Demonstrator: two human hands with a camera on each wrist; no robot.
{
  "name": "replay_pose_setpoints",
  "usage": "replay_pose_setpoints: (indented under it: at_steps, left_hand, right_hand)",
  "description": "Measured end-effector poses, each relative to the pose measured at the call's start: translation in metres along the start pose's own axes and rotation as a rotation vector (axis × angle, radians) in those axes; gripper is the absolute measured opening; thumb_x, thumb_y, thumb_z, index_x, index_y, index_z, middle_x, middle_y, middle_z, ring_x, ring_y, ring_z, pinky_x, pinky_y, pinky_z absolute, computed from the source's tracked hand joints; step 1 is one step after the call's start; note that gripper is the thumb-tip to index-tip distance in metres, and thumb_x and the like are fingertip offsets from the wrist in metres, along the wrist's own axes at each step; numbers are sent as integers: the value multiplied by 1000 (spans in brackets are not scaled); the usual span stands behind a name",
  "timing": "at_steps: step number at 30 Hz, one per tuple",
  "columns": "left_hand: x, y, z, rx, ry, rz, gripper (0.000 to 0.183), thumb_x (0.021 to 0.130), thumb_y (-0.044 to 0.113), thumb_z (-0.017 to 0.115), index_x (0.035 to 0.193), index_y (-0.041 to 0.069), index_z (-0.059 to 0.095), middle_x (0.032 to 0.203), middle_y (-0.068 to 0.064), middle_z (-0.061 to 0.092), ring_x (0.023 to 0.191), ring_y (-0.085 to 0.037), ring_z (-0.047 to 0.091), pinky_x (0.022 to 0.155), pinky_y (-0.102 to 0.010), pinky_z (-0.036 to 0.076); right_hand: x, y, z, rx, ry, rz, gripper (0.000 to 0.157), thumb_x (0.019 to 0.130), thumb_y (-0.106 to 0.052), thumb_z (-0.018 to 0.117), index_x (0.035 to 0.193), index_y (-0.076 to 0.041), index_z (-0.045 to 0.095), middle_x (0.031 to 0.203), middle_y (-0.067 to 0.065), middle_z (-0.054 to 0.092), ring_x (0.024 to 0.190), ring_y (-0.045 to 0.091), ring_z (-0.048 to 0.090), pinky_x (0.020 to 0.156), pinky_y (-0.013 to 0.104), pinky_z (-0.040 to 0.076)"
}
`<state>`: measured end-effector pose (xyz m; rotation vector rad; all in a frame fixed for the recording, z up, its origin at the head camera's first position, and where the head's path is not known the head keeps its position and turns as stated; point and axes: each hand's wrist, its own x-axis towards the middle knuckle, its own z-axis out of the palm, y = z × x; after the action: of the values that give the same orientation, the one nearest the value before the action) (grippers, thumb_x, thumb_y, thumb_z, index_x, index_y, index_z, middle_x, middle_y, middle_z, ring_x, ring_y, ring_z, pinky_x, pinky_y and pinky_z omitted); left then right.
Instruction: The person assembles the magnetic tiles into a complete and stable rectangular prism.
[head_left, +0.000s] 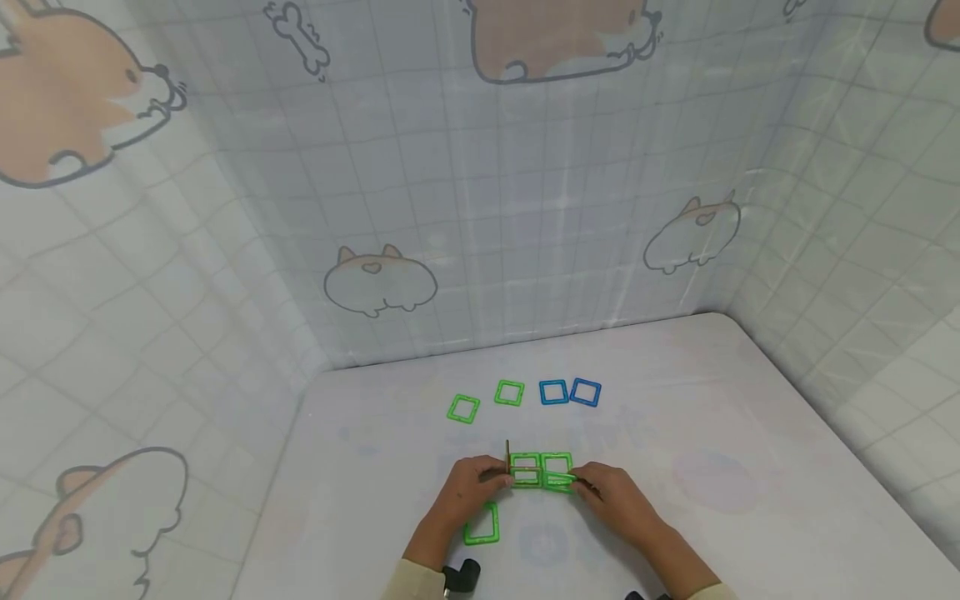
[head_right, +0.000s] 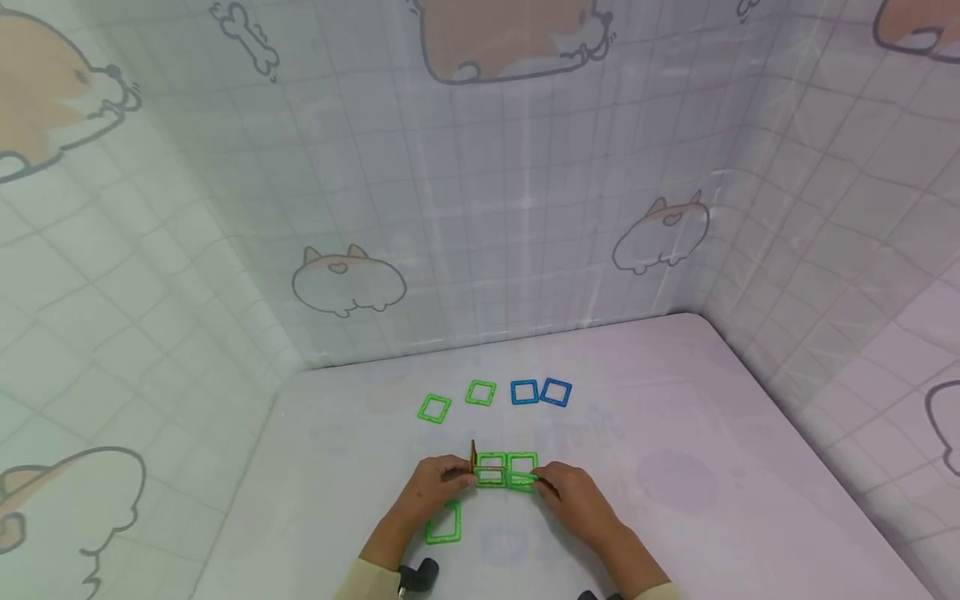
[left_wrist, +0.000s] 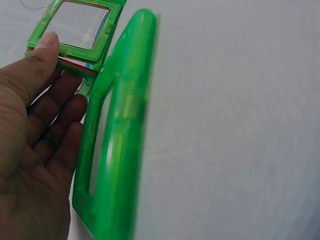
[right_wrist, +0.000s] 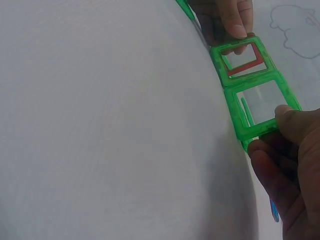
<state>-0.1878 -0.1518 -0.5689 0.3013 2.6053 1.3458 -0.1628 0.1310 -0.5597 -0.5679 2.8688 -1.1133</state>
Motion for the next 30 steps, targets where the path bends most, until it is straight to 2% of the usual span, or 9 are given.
replay_pose_setpoints:
  at_steps: [6,16,21,26,30]
  left_hand:
    - [-1,-1,0,-10,20,2,27,87,39,75,106,19,77,107,4,73,113,-24,64,99,-50,49]
    - [0,-3,3,46,60,-20,29,87,34,76,110,15,75,111,2,73,115,-25,64,100,-50,49]
    - [2,-1,5,84,101,-4,26,87,34,76,107,17,75,108,3,73,111,-22,64,98,-48,51]
    - [3,-2,8,107,126,5,24,86,35,77,105,19,75,106,5,72,107,-19,65,95,-45,52]
    - [3,-3,11,135,140,12,25,86,36,77,104,19,74,104,6,72,103,-16,65,92,-42,54]
  right_hand:
    - [-1,1,4,6,-4,-23,18,91,-18,72,108,-14,76,97,-10,73,83,-3,61,70,23,55]
    - [-5,-6,16,75,-39,-140,20,90,-20,73,107,-9,76,94,-7,73,79,-4,60,67,22,55]
    - [-3,-6,19,27,-48,-125,21,91,-22,72,109,-11,75,93,-11,72,78,-5,59,67,21,54]
    - [-1,-2,18,-29,-16,-120,20,91,-21,73,109,-12,75,95,-10,72,84,-2,63,71,23,56]
    - [-1,1,20,-41,11,-111,20,91,-21,73,109,-13,75,94,-12,71,81,-3,60,70,23,55]
